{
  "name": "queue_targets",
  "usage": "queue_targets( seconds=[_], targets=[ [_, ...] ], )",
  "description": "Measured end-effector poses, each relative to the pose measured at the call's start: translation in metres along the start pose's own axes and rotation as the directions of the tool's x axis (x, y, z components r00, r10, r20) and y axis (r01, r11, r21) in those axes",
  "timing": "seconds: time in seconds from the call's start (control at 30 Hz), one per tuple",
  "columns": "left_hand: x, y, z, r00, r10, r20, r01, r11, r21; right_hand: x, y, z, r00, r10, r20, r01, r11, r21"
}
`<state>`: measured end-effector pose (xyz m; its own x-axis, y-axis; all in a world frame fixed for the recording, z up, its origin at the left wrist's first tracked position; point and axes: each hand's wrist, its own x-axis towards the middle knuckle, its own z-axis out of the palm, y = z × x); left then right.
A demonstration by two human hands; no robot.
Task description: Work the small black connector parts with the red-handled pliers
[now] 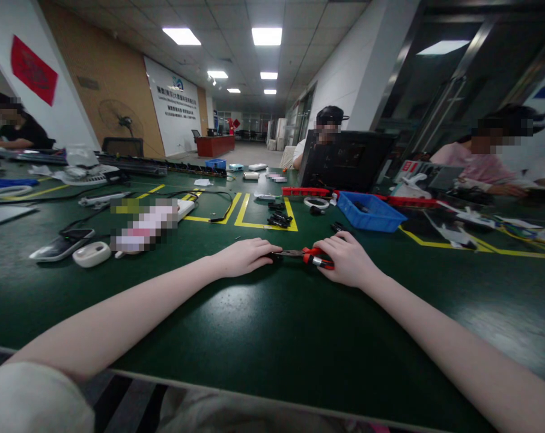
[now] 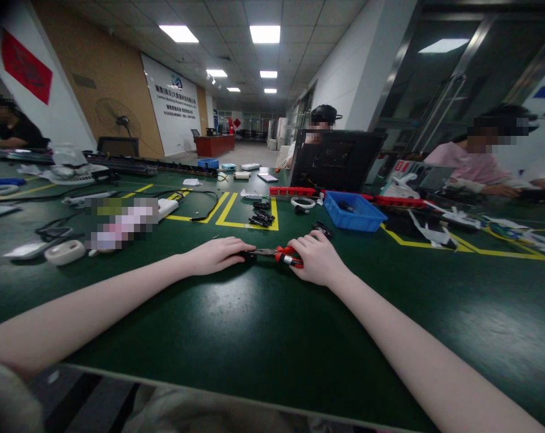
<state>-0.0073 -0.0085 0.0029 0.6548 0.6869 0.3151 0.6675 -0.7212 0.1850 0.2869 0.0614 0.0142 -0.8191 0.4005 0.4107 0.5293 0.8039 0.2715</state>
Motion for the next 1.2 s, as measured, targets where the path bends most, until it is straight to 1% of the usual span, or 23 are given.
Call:
queue_targets(
  seconds=[0.43, 0.63, 0.73, 1.03, 1.2],
  targets=[
    [-0.0013, -0.0010, -0.0004, 0.999, -0.012, -0.033, 0.011, 1.000, -0.027, 0.0005, -0.0002, -0.0002, 1.000, 0.015, -0.014, -0.015, 1.000, 0.022],
    [-0.0015, -0.0007, 0.0002, 0.999, -0.004, -0.052, 0.001, 0.999, -0.046, -0.0011, 0.0011, 0.0016, 0.998, 0.048, 0.037, -0.051, 0.995, 0.083],
    [-0.0012, -0.0006, 0.0011, 0.998, -0.004, -0.065, 0.000, 0.998, -0.056, -0.0021, 0.0016, 0.0028, 0.997, 0.059, 0.043, -0.064, 0.991, 0.113],
    [-0.0002, -0.0076, 0.0054, 0.992, -0.038, -0.118, 0.028, 0.996, -0.088, 0.0001, 0.0005, -0.0004, 0.993, 0.067, 0.098, -0.074, 0.995, 0.073],
    [-0.0006, -0.0088, 0.0058, 0.990, -0.026, -0.138, 0.017, 0.998, -0.067, 0.0006, 0.0014, -0.0017, 0.996, 0.050, 0.076, -0.057, 0.994, 0.091]
  ],
)
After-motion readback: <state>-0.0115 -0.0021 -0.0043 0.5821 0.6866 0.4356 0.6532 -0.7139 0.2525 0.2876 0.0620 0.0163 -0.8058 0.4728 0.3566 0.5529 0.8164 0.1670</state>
